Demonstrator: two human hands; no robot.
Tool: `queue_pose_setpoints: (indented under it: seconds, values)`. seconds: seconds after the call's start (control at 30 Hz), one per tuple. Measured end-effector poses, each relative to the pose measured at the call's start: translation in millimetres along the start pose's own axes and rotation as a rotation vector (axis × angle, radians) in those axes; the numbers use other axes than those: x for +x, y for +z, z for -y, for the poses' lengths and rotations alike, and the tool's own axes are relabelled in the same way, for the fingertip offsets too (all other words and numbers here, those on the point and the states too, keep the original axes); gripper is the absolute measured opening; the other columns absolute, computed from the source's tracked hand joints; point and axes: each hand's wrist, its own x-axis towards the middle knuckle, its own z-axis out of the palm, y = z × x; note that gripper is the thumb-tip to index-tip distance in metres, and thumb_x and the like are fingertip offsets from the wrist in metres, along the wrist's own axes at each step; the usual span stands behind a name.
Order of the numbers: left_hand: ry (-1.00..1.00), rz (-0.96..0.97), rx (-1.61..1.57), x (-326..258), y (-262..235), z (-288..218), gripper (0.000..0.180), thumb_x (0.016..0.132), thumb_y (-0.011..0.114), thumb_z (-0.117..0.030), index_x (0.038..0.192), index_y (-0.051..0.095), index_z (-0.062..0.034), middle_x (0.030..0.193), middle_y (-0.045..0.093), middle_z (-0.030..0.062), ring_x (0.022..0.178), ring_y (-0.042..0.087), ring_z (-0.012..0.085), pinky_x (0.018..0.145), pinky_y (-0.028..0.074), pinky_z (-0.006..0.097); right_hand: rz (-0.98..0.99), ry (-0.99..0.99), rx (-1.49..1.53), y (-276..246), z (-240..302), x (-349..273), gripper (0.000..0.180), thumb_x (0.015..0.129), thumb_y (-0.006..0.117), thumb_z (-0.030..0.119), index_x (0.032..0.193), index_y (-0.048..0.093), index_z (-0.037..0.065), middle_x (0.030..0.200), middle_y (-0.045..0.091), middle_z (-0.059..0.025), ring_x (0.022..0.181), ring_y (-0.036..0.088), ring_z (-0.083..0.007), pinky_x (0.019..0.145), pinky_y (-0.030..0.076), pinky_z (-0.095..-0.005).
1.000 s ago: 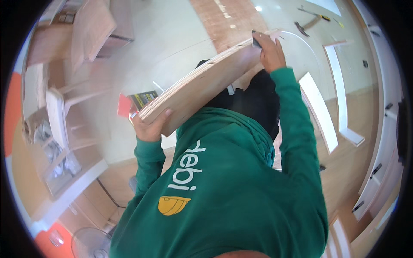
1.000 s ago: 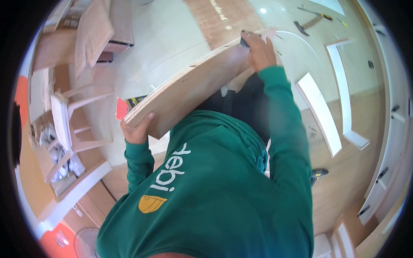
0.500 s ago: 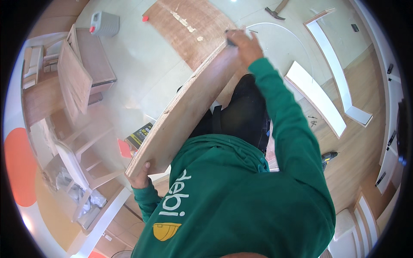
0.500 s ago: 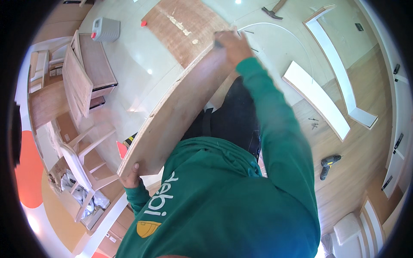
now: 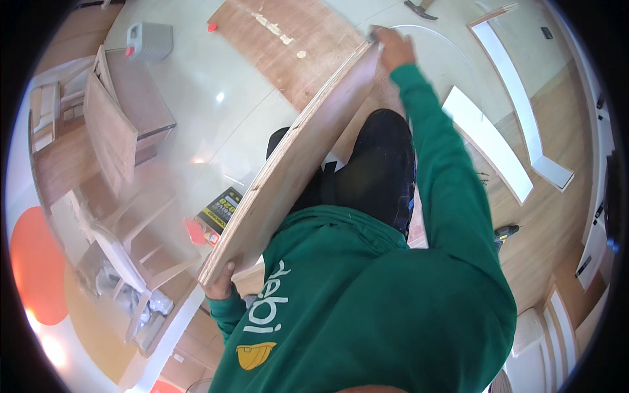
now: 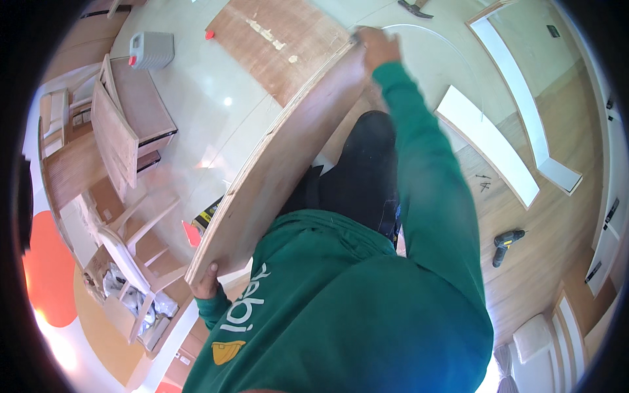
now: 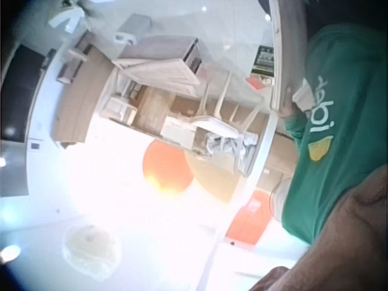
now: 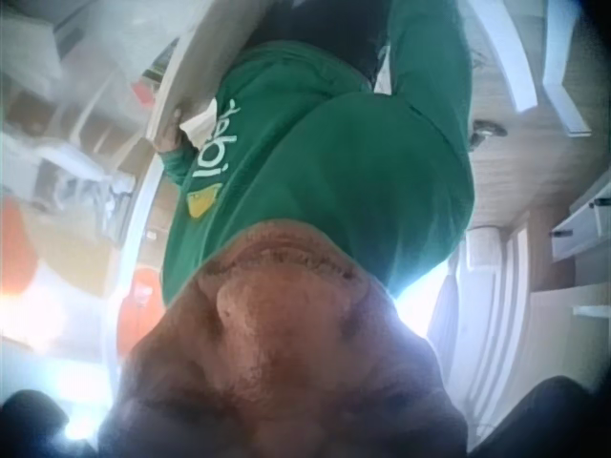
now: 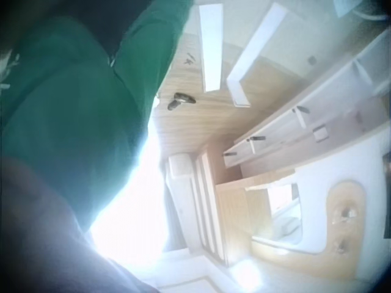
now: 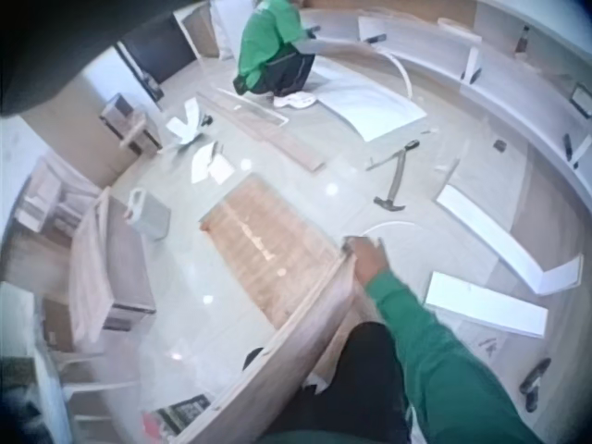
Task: The person kneels on the floor and uses a metal file to smooth the edges of a white wooden furniture panel. They then use a utility knife to trim the edge banding and a sanding block to smooth the surface of the panel.
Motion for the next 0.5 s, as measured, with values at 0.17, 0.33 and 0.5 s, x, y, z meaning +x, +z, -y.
queue_pose_setpoints:
  seconds: [0.17,0.33,0.5]
  values:
    - [0.037,-0.03,-0.149,-8,0,16,0.05,0.081,0.073,-0.014,0.123,0.058,0.009,0.113,0.065,0.0178,0.103,0.062,0.0266,0.094,0.048,0.039,0.02,0.118,0.107,-21,-43,-41,0.045,0.08,0.046,0.0,0.121,0.062,0.007,0.12,0.062,-0.0203,0.113,0.058,-0.0351,0.1,0.045,-0.0412]
    - [0.038,-0.031,-0.223,13,-3,21,0.05,0.083,0.071,-0.015,0.125,0.056,0.0081,0.115,0.064,0.0192,0.105,0.063,0.0296,0.094,0.049,0.041,-0.012,0.388,-0.091,-40,-103,-218,0.039,0.082,0.06,0.012,0.12,0.062,0.005,0.119,0.061,-0.0236,0.114,0.057,-0.0362,0.099,0.045,-0.0426]
    - [0.054,-0.018,-0.219,13,8,16,0.056,0.084,0.07,-0.014,0.13,0.051,0.0106,0.123,0.06,0.0207,0.11,0.06,0.0293,0.098,0.045,0.041,-0.167,0.673,0.018,-67,-92,-341,0.037,0.082,0.066,0.02,0.114,0.065,0.0,0.111,0.066,-0.0222,0.105,0.063,-0.0348,0.093,0.049,-0.0403]
